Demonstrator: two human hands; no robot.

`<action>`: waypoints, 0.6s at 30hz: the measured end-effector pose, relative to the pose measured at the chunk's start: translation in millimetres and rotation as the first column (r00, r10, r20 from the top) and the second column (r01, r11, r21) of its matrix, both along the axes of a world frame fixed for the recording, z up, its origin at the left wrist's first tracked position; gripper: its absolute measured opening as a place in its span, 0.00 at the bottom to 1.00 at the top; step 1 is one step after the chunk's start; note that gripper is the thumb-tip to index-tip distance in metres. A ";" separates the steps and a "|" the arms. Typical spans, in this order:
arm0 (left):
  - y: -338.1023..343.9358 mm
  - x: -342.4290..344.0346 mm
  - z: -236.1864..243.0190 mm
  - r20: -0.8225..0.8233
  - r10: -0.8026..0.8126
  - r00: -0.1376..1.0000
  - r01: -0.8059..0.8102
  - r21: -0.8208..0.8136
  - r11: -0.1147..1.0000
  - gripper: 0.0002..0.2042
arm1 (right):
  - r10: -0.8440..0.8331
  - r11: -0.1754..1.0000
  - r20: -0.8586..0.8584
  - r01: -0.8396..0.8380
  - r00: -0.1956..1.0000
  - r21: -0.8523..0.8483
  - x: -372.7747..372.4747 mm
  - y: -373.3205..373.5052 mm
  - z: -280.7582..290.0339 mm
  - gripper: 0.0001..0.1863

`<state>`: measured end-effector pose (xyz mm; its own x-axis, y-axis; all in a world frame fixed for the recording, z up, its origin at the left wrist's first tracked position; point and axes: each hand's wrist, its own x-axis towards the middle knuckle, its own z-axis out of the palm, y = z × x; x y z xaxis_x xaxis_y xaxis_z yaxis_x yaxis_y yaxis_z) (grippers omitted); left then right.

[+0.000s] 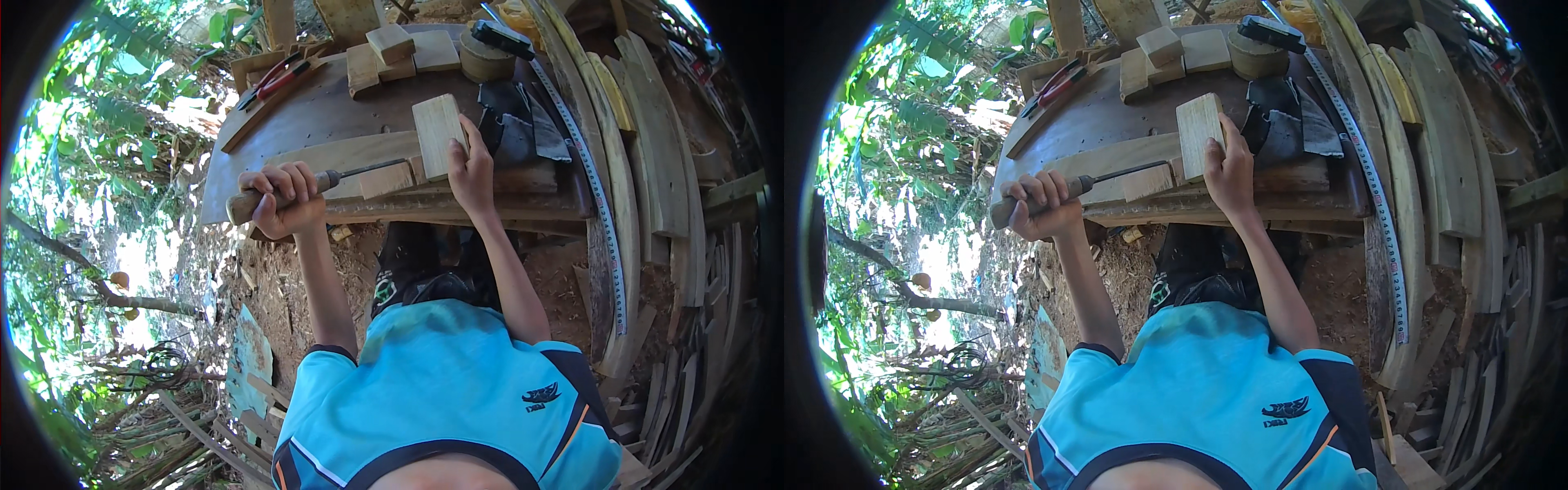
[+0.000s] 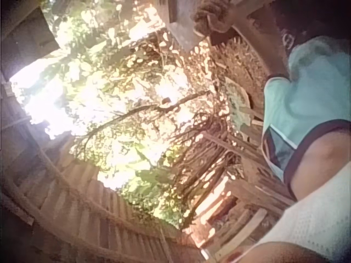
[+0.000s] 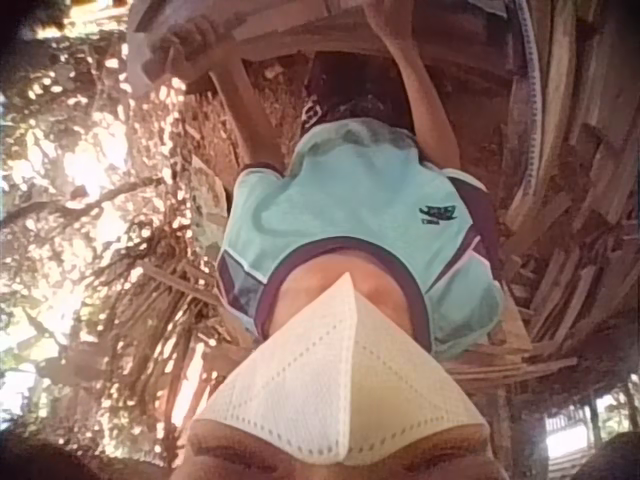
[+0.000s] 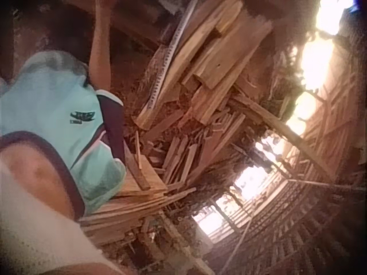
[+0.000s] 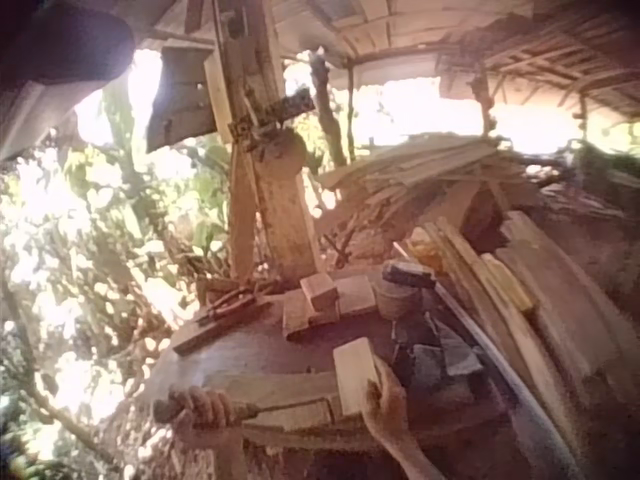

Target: The person carves a wooden plank using a chisel and mallet, then measures the plank with a ruler. The person also uses a hand plane to smooth the plank's surface and continues carving with the chisel and mallet.

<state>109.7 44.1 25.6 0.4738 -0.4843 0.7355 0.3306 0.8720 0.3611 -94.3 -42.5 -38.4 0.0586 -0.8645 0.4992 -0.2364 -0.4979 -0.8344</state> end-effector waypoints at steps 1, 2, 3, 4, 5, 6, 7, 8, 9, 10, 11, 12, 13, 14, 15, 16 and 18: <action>-0.3 0.1 -0.2 -0.004 -0.002 1.000 0.002 0.000 1.000 0.07 | 0.003 1.000 -0.003 -0.003 1.000 0.014 -0.3 0.3 0.5 0.20; -0.5 0.1 -0.3 -0.008 -0.002 1.000 0.002 0.003 1.000 0.07 | 0.006 1.000 -0.007 -0.006 1.000 0.028 -0.6 0.6 0.7 0.20; -0.6 0.1 -0.4 -0.011 -0.002 1.000 0.002 0.005 1.000 0.07 | 0.010 0.999 -0.010 -0.009 1.000 0.042 -0.8 0.7 1.0 0.20; -0.8 0.2 -0.3 -0.014 -0.002 1.000 0.002 0.008 1.000 0.07 | 0.008 0.999 -0.011 -0.007 1.000 0.042 -0.8 0.7 1.2 0.20; -1.2 -0.3 -0.1 -0.008 -0.009 1.000 0.009 0.008 1.000 0.07 | 0.006 0.999 -0.012 -0.005 1.000 0.043 -0.8 0.8 1.3 0.20; -1.7 -1.1 0.7 -0.002 -0.016 1.000 0.016 0.007 1.000 0.07 | 0.004 0.999 -0.014 -0.003 1.000 0.043 -0.7 0.9 1.4 0.20; -2.2 -1.5 1.3 0.004 -0.022 1.000 0.022 0.006 1.000 0.07 | 0.005 0.999 -0.006 -0.004 1.000 0.049 -0.7 1.1 1.4 0.20; -2.3 -1.5 1.7 0.004 -0.027 1.000 0.027 0.007 1.000 0.07 | 0.007 0.998 0.002 -0.008 1.000 0.055 -0.6 1.4 1.7 0.20; -2.5 -1.4 2.1 0.005 -0.032 0.999 0.032 0.008 0.999 0.07 | 0.010 0.998 0.009 -0.011 1.000 0.060 -0.5 1.7 2.0 0.20; -2.8 -1.3 2.4 0.005 -0.037 0.999 0.037 0.009 0.999 0.07 | 0.010 0.998 0.002 -0.010 1.000 0.057 -0.6 1.7 1.7 0.20; -3.4 -1.3 2.9 0.017 -0.041 0.999 0.041 0.004 0.999 0.07 | 0.009 0.999 -0.005 -0.009 1.000 0.053 -0.8 1.1 1.0 0.20; -3.9 -1.4 3.5 0.028 -0.044 0.999 0.044 -0.002 0.999 0.07 | 0.009 0.999 -0.012 -0.008 1.000 0.049 -0.8 0.7 0.3 0.20; -4.2 -1.5 4.1 0.040 -0.048 0.998 0.048 -0.007 0.999 0.07 | 0.011 0.999 -0.007 -0.011 1.000 0.052 -0.6 0.5 -0.5 0.20; -4.3 -2.0 4.6 0.047 -0.054 0.997 0.054 -0.011 0.998 0.07 | 0.012 0.998 -0.002 -0.012 1.000 0.055 -0.6 0.4 -0.7 0.20; -4.1 -2.6 5.4 0.055 -0.059 0.997 0.060 -0.015 0.998 0.07 | 0.013 0.998 0.004 -0.013 1.000 0.058 -0.5 0.3 -0.9 0.20; -3.9 -3.1 6.0 0.062 -0.065 0.996 0.067 -0.019 0.998 0.07 | 0.013 0.998 0.008 -0.014 1.000 0.061 -0.6 0.3 -1.1 0.20; -3.4 -3.1 6.7 0.076 -0.067 0.995 0.069 -0.024 0.997 0.06 | 0.016 0.997 0.016 -0.017 1.000 0.069 -0.2 1.0 0.0 0.20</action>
<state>106.7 40.8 32.3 0.3832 -0.4930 0.7811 0.3619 0.8582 0.3641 -94.5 -41.4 -38.5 0.0665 -0.8959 0.4392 -0.2157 -0.4427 -0.8703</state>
